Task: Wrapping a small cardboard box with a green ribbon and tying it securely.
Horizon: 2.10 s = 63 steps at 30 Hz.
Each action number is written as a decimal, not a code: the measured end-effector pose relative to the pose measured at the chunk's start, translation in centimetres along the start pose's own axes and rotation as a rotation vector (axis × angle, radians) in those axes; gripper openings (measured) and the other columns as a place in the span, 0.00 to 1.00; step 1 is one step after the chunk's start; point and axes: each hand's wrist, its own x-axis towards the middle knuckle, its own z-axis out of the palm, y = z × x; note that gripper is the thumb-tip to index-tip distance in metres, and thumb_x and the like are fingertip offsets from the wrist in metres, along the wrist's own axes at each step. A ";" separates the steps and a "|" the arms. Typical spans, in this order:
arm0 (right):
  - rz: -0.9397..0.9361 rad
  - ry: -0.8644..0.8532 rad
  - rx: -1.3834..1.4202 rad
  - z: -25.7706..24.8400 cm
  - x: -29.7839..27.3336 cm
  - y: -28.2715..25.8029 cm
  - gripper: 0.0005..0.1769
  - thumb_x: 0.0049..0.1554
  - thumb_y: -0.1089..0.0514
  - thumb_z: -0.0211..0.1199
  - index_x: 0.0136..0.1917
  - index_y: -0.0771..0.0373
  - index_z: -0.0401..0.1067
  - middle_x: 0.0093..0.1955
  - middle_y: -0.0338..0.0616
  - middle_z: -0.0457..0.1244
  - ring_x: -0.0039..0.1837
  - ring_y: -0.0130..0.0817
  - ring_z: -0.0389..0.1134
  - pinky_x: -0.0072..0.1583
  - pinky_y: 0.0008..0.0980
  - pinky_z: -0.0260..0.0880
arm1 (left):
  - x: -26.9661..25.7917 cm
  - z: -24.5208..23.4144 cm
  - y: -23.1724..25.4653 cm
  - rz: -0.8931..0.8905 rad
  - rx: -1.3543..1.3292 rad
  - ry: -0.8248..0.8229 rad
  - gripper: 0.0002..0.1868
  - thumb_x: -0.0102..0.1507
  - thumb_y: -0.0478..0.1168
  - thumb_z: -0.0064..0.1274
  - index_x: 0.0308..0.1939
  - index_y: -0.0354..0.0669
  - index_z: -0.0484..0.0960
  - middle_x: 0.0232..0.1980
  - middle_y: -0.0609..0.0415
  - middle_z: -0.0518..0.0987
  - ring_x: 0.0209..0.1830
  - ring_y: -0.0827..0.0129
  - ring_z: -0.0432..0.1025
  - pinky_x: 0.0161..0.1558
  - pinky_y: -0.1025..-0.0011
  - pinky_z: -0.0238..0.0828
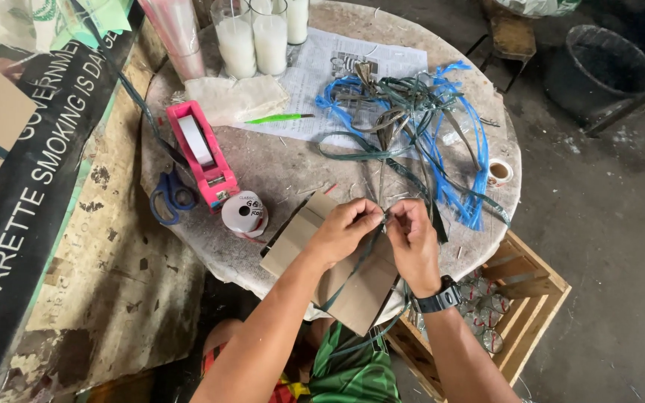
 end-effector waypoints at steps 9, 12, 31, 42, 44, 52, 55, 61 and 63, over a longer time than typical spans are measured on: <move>-0.115 -0.023 -0.059 0.0 0.1 -1.4 0.03 0.49 0.68 0.52 0.40 0.65 0.64 0.34 0.50 0.58 0.33 0.38 0.61 0.33 0.29 0.65 | 0.5 -0.6 -0.4 -0.140 -0.144 0.062 0.07 0.56 0.42 0.48 0.29 0.42 0.77 0.22 0.54 0.71 0.23 0.74 0.67 0.22 0.80 0.61; -0.081 -0.041 -0.080 -0.3 -0.2 -0.8 0.03 0.50 0.62 0.54 0.39 0.64 0.65 0.36 0.48 0.59 0.33 0.36 0.62 0.31 0.28 0.63 | 0.4 -0.3 0.1 -0.074 -0.064 0.072 0.07 0.56 0.40 0.49 0.29 0.40 0.78 0.21 0.51 0.71 0.22 0.73 0.66 0.23 0.77 0.62; 0.155 -0.099 0.207 -1.5 -0.3 -2.0 0.05 0.53 0.61 0.51 0.36 0.64 0.64 0.41 0.48 0.64 0.36 0.29 0.62 0.39 0.26 0.60 | -0.4 -1.1 1.5 0.098 -0.023 -0.056 0.06 0.55 0.36 0.51 0.32 0.37 0.75 0.25 0.50 0.69 0.27 0.71 0.64 0.27 0.75 0.63; 0.042 -0.117 0.192 -1.7 -0.9 -2.6 0.06 0.52 0.63 0.51 0.35 0.66 0.64 0.40 0.51 0.62 0.33 0.26 0.57 0.35 0.23 0.57 | -0.7 -1.0 0.8 0.063 -0.189 0.052 0.06 0.60 0.36 0.44 0.28 0.39 0.71 0.20 0.54 0.68 0.15 0.73 0.64 0.19 0.79 0.60; 0.043 -0.126 0.191 -1.6 -1.1 -2.5 0.05 0.52 0.63 0.51 0.36 0.67 0.64 0.40 0.52 0.61 0.32 0.28 0.57 0.34 0.25 0.57 | -0.8 -0.9 0.9 0.057 -0.209 0.058 0.06 0.60 0.36 0.43 0.28 0.39 0.70 0.19 0.53 0.69 0.14 0.73 0.65 0.17 0.79 0.60; 0.033 -0.209 0.110 -1.6 -1.8 -3.4 0.06 0.54 0.63 0.45 0.36 0.64 0.62 0.39 0.51 0.59 0.32 0.33 0.57 0.35 0.28 0.56 | -0.5 -0.5 0.3 0.120 0.149 0.153 0.08 0.59 0.41 0.46 0.30 0.41 0.70 0.20 0.52 0.68 0.22 0.67 0.63 0.28 0.71 0.61; 0.070 -0.226 0.090 -1.9 -2.2 -3.2 0.07 0.55 0.62 0.44 0.36 0.62 0.62 0.39 0.47 0.59 0.32 0.31 0.55 0.35 0.27 0.55 | -0.6 -0.1 0.7 0.090 0.241 0.155 0.09 0.58 0.43 0.48 0.30 0.41 0.70 0.20 0.49 0.69 0.22 0.60 0.66 0.28 0.67 0.62; -0.019 -0.255 -0.058 -1.9 -3.3 -3.3 0.07 0.53 0.59 0.47 0.34 0.60 0.60 0.39 0.39 0.57 0.35 0.24 0.55 0.35 0.21 0.55 | -0.6 0.1 1.2 0.111 0.323 0.048 0.10 0.58 0.43 0.45 0.29 0.41 0.65 0.27 0.56 0.73 0.24 0.72 0.67 0.28 0.74 0.65; -0.064 -0.262 -0.098 -1.9 -3.4 -3.7 0.07 0.53 0.58 0.46 0.34 0.60 0.60 0.39 0.40 0.57 0.37 0.26 0.56 0.38 0.23 0.56 | -0.8 0.0 1.5 0.143 0.323 0.044 0.10 0.58 0.43 0.45 0.29 0.41 0.65 0.26 0.56 0.72 0.24 0.72 0.66 0.28 0.73 0.63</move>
